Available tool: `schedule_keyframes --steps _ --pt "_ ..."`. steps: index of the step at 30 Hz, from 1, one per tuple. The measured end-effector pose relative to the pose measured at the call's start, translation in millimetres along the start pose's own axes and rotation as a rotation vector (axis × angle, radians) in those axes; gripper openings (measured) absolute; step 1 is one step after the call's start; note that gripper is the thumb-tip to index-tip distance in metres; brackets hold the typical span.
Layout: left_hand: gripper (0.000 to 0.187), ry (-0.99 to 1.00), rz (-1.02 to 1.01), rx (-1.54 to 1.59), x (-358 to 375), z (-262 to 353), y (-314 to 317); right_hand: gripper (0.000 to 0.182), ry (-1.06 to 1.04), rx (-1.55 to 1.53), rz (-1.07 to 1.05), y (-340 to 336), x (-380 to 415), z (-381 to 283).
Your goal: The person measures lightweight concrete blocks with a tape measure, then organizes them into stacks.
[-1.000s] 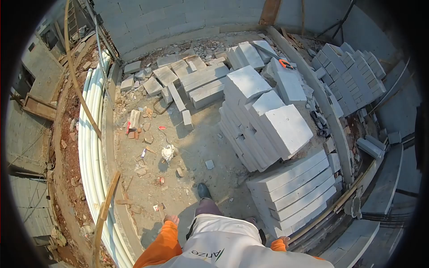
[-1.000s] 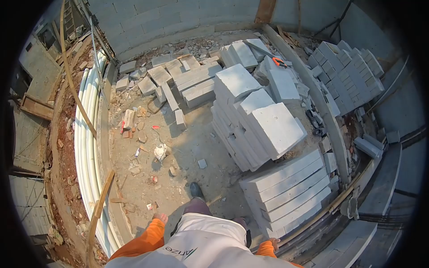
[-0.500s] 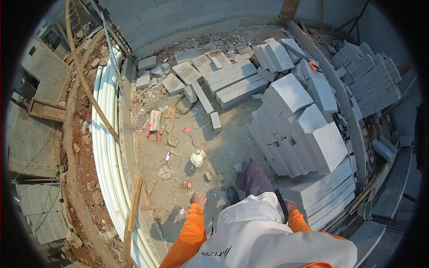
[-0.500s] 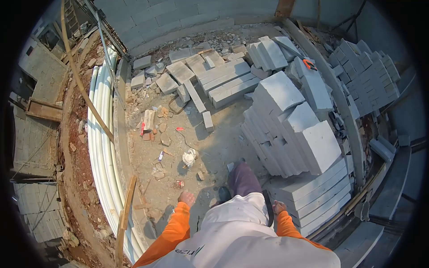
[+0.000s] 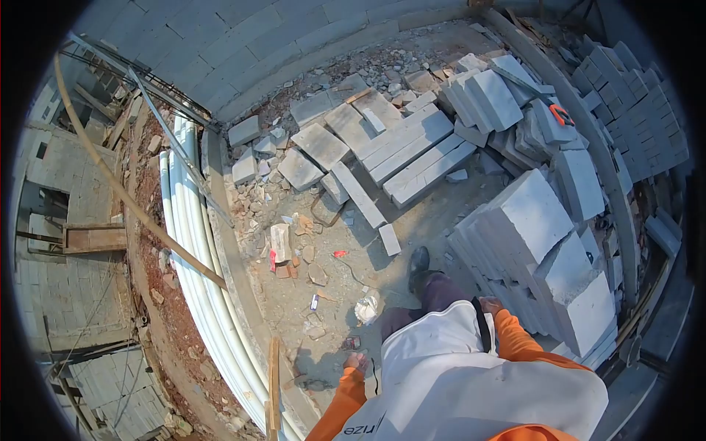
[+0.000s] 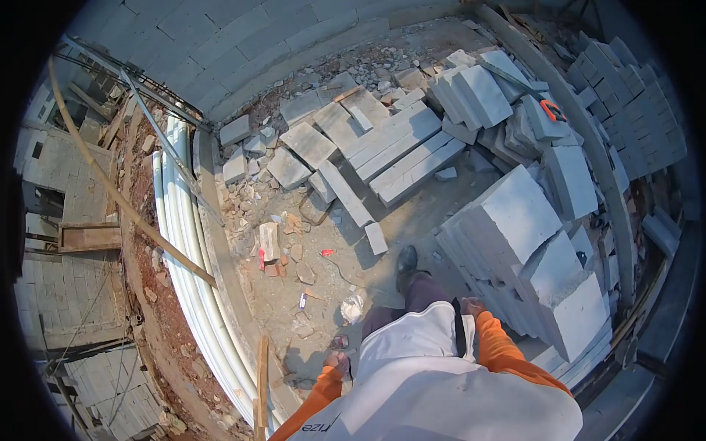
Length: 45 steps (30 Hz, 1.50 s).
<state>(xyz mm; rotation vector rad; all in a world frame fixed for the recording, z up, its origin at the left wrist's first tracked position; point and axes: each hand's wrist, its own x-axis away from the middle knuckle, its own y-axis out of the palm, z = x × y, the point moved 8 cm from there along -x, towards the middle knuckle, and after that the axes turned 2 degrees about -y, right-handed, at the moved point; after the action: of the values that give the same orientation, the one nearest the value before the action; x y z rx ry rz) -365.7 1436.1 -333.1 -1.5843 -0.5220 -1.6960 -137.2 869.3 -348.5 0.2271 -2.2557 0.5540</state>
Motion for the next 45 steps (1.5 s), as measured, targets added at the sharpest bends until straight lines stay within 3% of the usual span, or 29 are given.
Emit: schedule_keyframes --steps 1,2,3,4,7,12,15,18,21,24,27,29,32,33,34,35,38,40,43,45 --pt "0.044 0.043 -0.077 0.043 2 19 4 0.054 -0.042 0.199 0.041 2 -20 -39" --pt "0.044 0.088 -0.16 0.09 1 42 11 0.055 0.021 -0.041 0.098 -3 -39 -68" --pt "0.045 0.136 -0.249 0.134 2 68 26 0.056 -0.064 0.076 0.121 -9 -38 -132" --pt "0.047 0.113 -0.126 0.149 9 97 43 0.057 -0.149 0.19 0.15 -14 -40 -195" --pt "0.048 0.254 0.02 0.046 45 187 106 0.056 -0.153 0.136 0.14 -11 -72 -262" --pt "0.048 0.428 -0.038 -0.113 57 321 212 0.056 -0.054 0.213 0.121 -5 -117 -294" --pt "0.046 0.459 -0.127 -0.279 40 381 282 0.055 0.056 -0.011 0.083 5 -148 -266" --pt "0.045 0.447 -0.246 -0.446 6 428 373 0.052 0.053 -0.035 0.21 6 -183 -239" --pt "0.046 0.384 -0.324 -0.564 -26 438 451 0.05 0.042 -0.02 0.451 -12 -207 -281" --pt "0.05 0.269 -0.414 -0.593 -62 429 530 0.052 0.078 -0.081 0.565 -19 -281 -269" --pt "0.057 0.157 -0.477 -0.569 -138 399 594 0.058 0.168 -0.41 0.537 -6 -382 -253" --pt "0.065 -0.004 -0.419 -0.405 -201 371 624 0.062 0.326 -0.471 0.443 10 -455 -244" --pt "0.08 -0.211 -0.284 -0.229 -268 329 662 0.072 0.376 -0.528 0.603 24 -553 -225" --pt "0.088 -0.217 -0.283 -0.13 -297 317 673 0.077 0.402 -0.452 0.698 24 -586 -203" --pt "0.088 -0.041 -0.301 -0.162 -308 316 688 0.081 0.466 -0.397 0.793 23 -606 -211" --pt "0.092 0.143 -0.48 -0.061 -299 321 716 0.085 0.533 -0.341 0.882 22 -615 -236" --pt "0.097 0.281 -0.167 -0.15 -340 286 700 0.092 0.549 -0.466 0.914 31 -642 -270" --pt "0.099 0.289 -0.121 -0.169 -319 290 700 0.095 0.523 -0.482 0.921 36 -655 -266" --pt "0.098 0.203 -0.138 -0.183 -299 290 706 0.085 0.38 -0.466 0.913 35 -662 -265" --pt "0.095 0.195 -0.255 -0.146 -293 282 712 0.084 0.356 -0.508 0.906 32 -663 -257"
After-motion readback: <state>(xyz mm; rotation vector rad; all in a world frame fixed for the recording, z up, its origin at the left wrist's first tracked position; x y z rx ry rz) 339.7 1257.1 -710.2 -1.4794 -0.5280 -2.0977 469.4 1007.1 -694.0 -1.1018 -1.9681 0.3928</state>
